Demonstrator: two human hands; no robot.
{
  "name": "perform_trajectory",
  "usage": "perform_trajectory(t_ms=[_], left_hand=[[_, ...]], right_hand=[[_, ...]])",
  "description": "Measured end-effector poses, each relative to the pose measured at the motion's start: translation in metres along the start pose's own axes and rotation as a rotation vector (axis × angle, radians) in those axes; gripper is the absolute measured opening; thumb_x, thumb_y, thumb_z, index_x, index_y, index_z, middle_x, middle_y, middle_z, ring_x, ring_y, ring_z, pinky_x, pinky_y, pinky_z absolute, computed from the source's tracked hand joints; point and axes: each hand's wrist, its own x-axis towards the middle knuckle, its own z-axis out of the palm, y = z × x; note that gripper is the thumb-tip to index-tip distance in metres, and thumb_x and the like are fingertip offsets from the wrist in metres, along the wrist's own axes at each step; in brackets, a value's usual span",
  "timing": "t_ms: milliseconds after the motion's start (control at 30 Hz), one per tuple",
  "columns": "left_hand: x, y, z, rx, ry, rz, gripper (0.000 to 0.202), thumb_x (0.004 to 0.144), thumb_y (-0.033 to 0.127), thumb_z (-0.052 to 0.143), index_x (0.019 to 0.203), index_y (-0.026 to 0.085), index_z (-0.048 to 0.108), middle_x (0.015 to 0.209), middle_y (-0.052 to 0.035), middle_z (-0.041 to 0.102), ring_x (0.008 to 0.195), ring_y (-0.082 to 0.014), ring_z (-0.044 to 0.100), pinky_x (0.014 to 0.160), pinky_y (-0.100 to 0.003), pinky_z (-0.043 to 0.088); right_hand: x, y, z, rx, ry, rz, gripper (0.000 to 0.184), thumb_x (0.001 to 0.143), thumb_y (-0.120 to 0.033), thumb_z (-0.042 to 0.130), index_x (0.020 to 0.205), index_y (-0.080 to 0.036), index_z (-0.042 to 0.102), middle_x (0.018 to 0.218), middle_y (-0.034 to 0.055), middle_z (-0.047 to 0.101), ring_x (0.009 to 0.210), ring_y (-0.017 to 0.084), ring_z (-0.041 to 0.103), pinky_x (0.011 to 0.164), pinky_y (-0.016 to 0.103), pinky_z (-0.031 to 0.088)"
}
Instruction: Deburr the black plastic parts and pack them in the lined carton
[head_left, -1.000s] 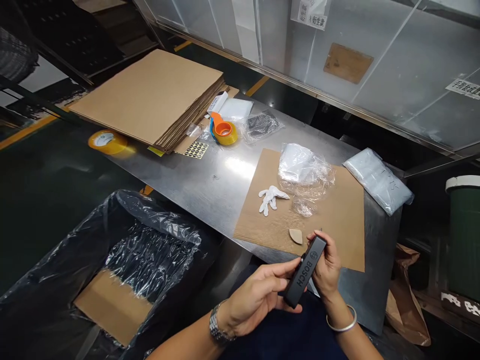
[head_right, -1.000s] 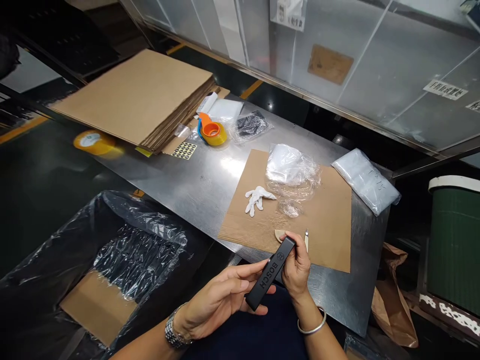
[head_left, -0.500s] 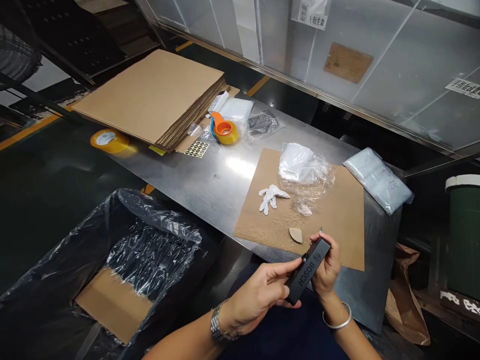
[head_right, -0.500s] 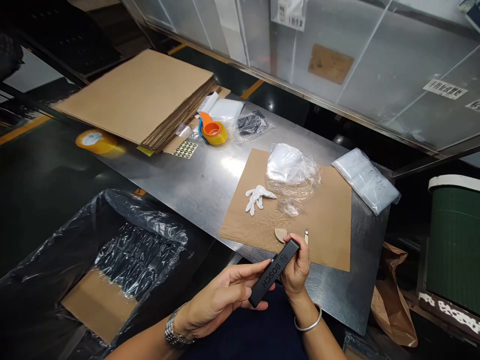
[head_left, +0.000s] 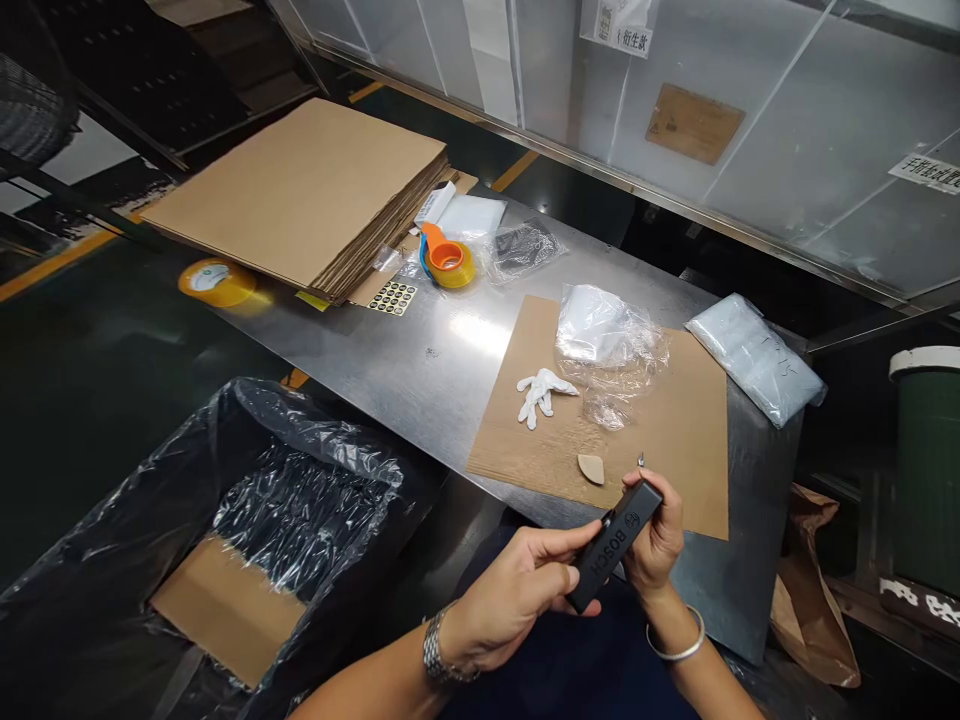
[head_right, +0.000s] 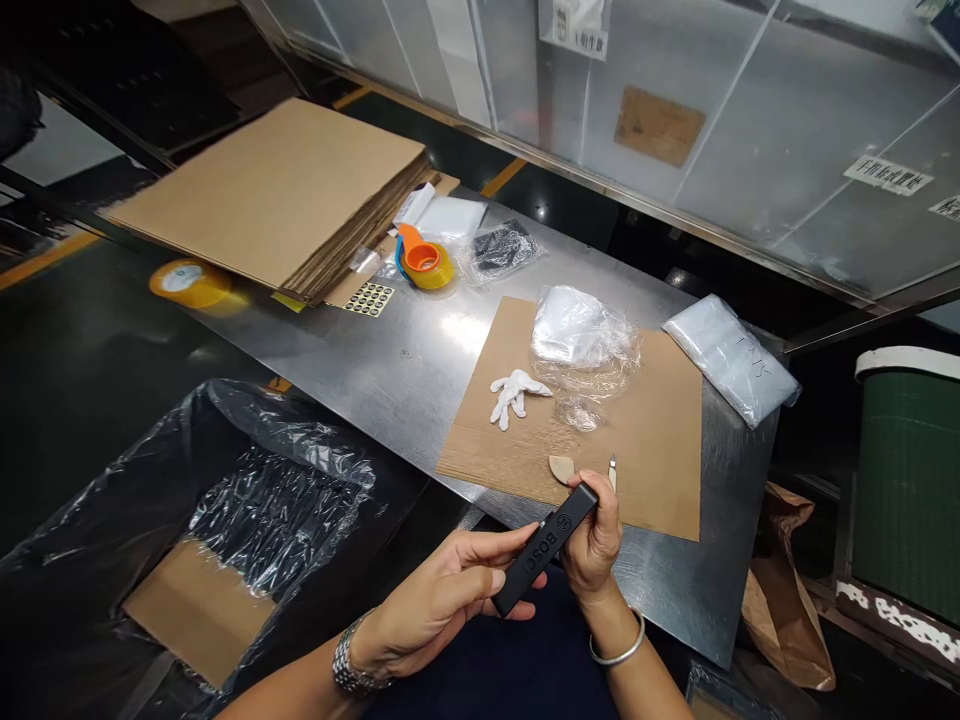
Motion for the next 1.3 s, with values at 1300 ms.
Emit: perform_trajectory(t_ms=[1300], left_hand=[[0.075, -0.038, -0.086, 0.309, 0.232, 0.307, 0.036, 0.082, 0.032, 0.050, 0.114, 0.017, 0.056, 0.108, -0.0091, 0.064, 0.096, -0.0188, 0.058, 0.089, -0.033, 0.043]], right_hand=[[0.046, 0.050, 0.040, -0.356, -0.627, 0.211, 0.030, 0.083, -0.038, 0.048, 0.070, -0.020, 0.068, 0.063, 0.0036, 0.065, 0.059, 0.016, 0.059, 0.057, 0.025, 0.041]])
